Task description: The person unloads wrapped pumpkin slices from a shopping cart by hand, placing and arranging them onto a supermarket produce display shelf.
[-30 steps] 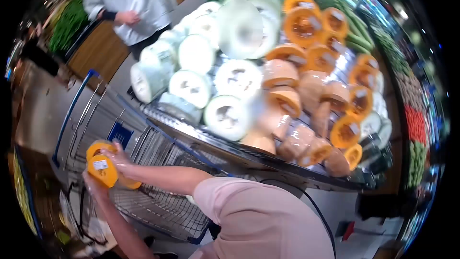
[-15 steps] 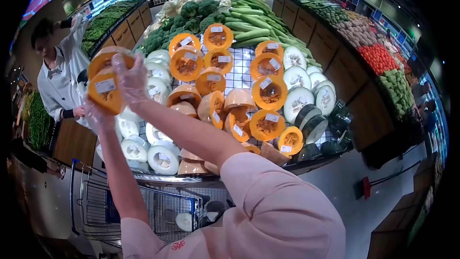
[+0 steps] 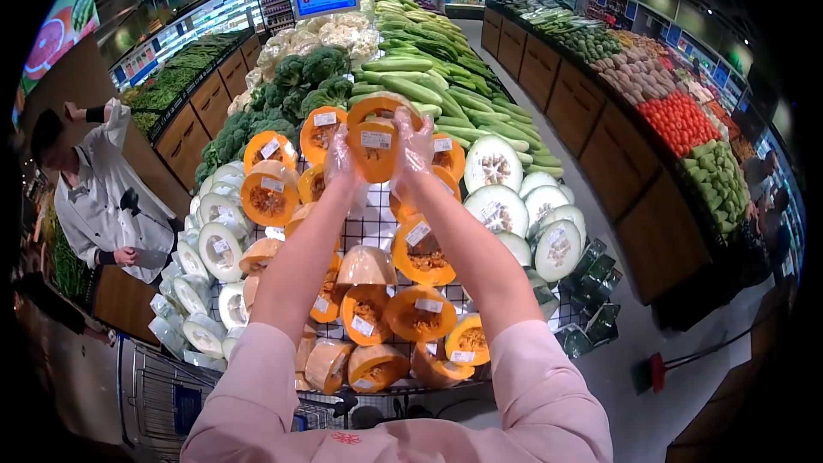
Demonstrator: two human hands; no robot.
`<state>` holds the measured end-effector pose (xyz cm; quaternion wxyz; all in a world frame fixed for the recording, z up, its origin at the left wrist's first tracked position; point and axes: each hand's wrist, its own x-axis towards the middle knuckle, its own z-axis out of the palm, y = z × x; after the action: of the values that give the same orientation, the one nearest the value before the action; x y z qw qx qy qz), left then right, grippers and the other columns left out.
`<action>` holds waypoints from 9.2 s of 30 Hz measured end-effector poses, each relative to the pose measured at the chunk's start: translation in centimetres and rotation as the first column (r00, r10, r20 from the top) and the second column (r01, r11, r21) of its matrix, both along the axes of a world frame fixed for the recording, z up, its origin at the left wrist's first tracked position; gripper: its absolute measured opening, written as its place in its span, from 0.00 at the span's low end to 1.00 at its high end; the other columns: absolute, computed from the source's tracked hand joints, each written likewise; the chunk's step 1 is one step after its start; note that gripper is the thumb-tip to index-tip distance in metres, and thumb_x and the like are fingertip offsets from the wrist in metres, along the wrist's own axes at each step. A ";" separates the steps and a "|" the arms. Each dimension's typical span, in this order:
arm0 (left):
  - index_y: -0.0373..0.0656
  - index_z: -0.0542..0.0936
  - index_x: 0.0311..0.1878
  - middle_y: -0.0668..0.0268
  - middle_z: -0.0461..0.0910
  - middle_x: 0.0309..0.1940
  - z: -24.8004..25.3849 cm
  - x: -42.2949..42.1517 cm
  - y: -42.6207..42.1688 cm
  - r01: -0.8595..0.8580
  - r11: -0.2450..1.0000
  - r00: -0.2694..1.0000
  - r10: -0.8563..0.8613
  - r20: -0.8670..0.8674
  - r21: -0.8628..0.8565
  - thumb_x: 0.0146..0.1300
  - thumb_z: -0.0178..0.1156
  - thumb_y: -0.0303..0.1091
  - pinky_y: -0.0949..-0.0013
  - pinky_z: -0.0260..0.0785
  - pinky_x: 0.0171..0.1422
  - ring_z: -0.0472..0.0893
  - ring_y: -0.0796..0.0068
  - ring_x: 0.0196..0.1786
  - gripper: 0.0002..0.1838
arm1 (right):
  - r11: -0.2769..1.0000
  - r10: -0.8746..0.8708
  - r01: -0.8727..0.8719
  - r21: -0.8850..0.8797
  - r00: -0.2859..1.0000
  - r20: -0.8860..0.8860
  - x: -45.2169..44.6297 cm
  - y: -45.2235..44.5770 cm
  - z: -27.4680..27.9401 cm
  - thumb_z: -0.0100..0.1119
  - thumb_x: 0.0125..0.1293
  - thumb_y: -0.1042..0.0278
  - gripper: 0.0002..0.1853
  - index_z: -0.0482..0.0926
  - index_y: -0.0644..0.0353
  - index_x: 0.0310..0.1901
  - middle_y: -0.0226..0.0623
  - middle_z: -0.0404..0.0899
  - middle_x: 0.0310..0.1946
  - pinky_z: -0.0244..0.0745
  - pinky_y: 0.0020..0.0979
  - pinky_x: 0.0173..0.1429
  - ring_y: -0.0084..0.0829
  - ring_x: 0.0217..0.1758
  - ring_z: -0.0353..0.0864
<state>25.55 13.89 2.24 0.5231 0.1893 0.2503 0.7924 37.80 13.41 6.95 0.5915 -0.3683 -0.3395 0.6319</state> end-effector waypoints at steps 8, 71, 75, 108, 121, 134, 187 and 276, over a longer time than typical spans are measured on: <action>0.40 0.68 0.76 0.61 0.74 0.72 -4.2 -2.9 2.0 -0.281 0.953 0.931 0.242 -0.273 -0.114 0.80 0.45 0.47 0.63 0.62 0.75 0.74 0.65 0.70 0.30 | 0.990 0.104 -0.126 0.060 0.951 0.290 -2.1 6.0 -5.8 0.65 0.69 0.44 0.51 0.47 0.51 0.83 0.52 0.72 0.70 0.66 0.49 0.73 0.45 0.73 0.69; 0.46 0.55 0.82 0.56 0.80 0.61 4.3 -6.3 0.1 0.161 0.889 0.623 -0.429 -0.654 -0.429 0.66 0.68 0.30 0.60 0.80 0.64 0.82 0.63 0.61 0.45 | 0.972 0.048 -0.101 0.211 0.969 0.242 16.0 3.3 -0.2 0.70 0.66 0.38 0.32 0.81 0.65 0.50 0.35 0.83 0.41 0.80 0.29 0.45 0.25 0.40 0.82; 0.45 0.56 0.81 0.52 0.71 0.71 3.8 -6.5 3.2 0.209 0.924 0.472 -0.381 -0.795 -0.319 0.63 0.72 0.31 0.61 0.74 0.70 0.79 0.61 0.65 0.47 | 0.924 0.076 -0.181 0.337 0.950 0.302 13.3 3.4 -1.8 0.73 0.66 0.42 0.30 0.81 0.67 0.50 0.32 0.84 0.41 0.80 0.27 0.51 0.21 0.43 0.82; 0.63 0.57 0.82 0.51 0.63 0.75 5.8 -6.5 6.4 0.000 0.936 -0.712 -0.248 -0.657 -0.353 0.52 0.76 0.53 0.54 0.66 0.78 0.68 0.45 0.75 0.56 | -0.094 -0.356 -0.897 0.432 0.435 0.827 -0.9 7.1 -4.0 0.75 0.49 0.29 0.36 0.86 0.61 0.41 0.45 0.86 0.39 0.81 0.44 0.46 0.46 0.47 0.86; 0.49 0.56 0.83 0.47 0.61 0.78 5.2 -6.7 4.8 -0.129 0.876 -0.609 -0.440 -0.660 -0.464 0.51 0.74 0.64 0.54 0.64 0.79 0.67 0.46 0.77 0.60 | 0.115 -0.655 -0.678 0.726 0.497 0.569 3.9 7.3 -9.2 0.70 0.62 0.56 0.16 0.86 0.57 0.46 0.35 0.81 0.40 0.78 0.44 0.48 0.43 0.43 0.82; 0.40 0.60 0.80 0.46 0.67 0.74 0.3 -5.3 -5.3 -0.325 0.945 -0.446 -0.131 -0.885 0.023 0.69 0.65 0.51 0.53 0.57 0.81 0.66 0.47 0.77 0.43 | 0.253 -0.512 -0.858 0.447 0.274 0.814 5.0 5.2 -6.8 0.67 0.61 0.73 0.17 0.79 0.57 0.52 0.43 0.83 0.45 0.80 0.45 0.53 0.47 0.49 0.83; 0.38 0.66 0.74 0.50 0.69 0.72 -50.9 -34.7 -99.5 -0.697 -0.566 0.597 -0.117 -0.793 -0.441 0.70 0.61 0.47 0.55 0.71 0.71 0.71 0.49 0.73 0.35 | -0.194 -0.361 -0.853 0.485 0.522 0.773 -34.1 -50.3 -15.6 0.63 0.65 0.77 0.24 0.75 0.66 0.63 0.52 0.77 0.66 0.67 0.47 0.74 0.52 0.70 0.75; 0.39 0.64 0.72 0.54 0.81 0.55 -10.1 1.1 -17.0 -0.477 0.829 0.075 -0.292 -0.953 -0.292 0.71 0.63 0.58 0.62 0.74 0.61 0.83 0.61 0.54 0.40 | 0.818 0.164 -0.468 0.334 0.747 0.644 5.8 -1.9 -10.8 0.62 0.72 0.45 0.27 0.82 0.63 0.58 0.40 0.88 0.41 0.79 0.33 0.50 0.29 0.42 0.86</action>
<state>26.69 -3.11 -7.86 0.1839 0.4984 0.7612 0.3721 43.64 11.50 -3.82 0.4081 -0.3230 -0.7088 0.4761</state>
